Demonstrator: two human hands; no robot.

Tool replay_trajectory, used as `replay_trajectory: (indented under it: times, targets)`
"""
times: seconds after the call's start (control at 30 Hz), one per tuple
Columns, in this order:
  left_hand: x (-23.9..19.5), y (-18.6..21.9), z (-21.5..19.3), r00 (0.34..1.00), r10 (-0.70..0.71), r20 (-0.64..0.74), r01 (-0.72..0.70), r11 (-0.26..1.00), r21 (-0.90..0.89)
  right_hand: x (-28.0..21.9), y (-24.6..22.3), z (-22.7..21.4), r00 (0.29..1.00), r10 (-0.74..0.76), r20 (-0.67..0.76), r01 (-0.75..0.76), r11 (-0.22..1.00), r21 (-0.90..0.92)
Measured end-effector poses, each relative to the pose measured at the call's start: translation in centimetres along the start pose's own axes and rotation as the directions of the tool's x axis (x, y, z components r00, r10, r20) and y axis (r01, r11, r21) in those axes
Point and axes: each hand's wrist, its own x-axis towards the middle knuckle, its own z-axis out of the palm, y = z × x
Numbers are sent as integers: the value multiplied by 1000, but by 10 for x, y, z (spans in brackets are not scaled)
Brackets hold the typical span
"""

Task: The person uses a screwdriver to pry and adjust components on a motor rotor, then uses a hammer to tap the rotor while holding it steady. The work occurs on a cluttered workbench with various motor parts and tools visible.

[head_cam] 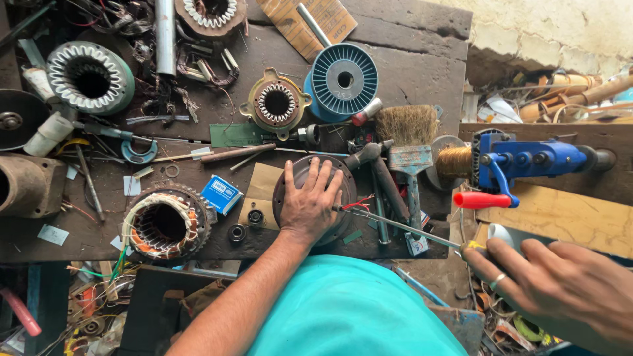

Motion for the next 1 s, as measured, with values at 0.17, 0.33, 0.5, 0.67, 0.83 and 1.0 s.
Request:
replay_trajectory:
  times: [0.17,0.33,0.5,0.67,0.83,1.0]
  targets:
    - [2,0,0,1000,-3,3,3,1000,8,9,5,0,995,56,84,-70,982,177]
    - [-2,2,0,1000,-10,-4,10,1000,-12,20,25,3,950,133,283,-282,755,593]
    - [0,3,0,1000,-4,3,4,1000,-15,28,40,12,998,-69,5,59,884,464]
    - [2,0,0,1000,1,0,-1,1000,-18,28,40,9,669,-741,-61,478,492,-727]
    - [1,-1,0,1000,-20,1,20,1000,-14,33,34,15,776,-522,354,576,356,-736]
    - [3,2,-2,1000,-29,-5,29,1000,-10,43,52,22,708,-632,314,620,344,-705]
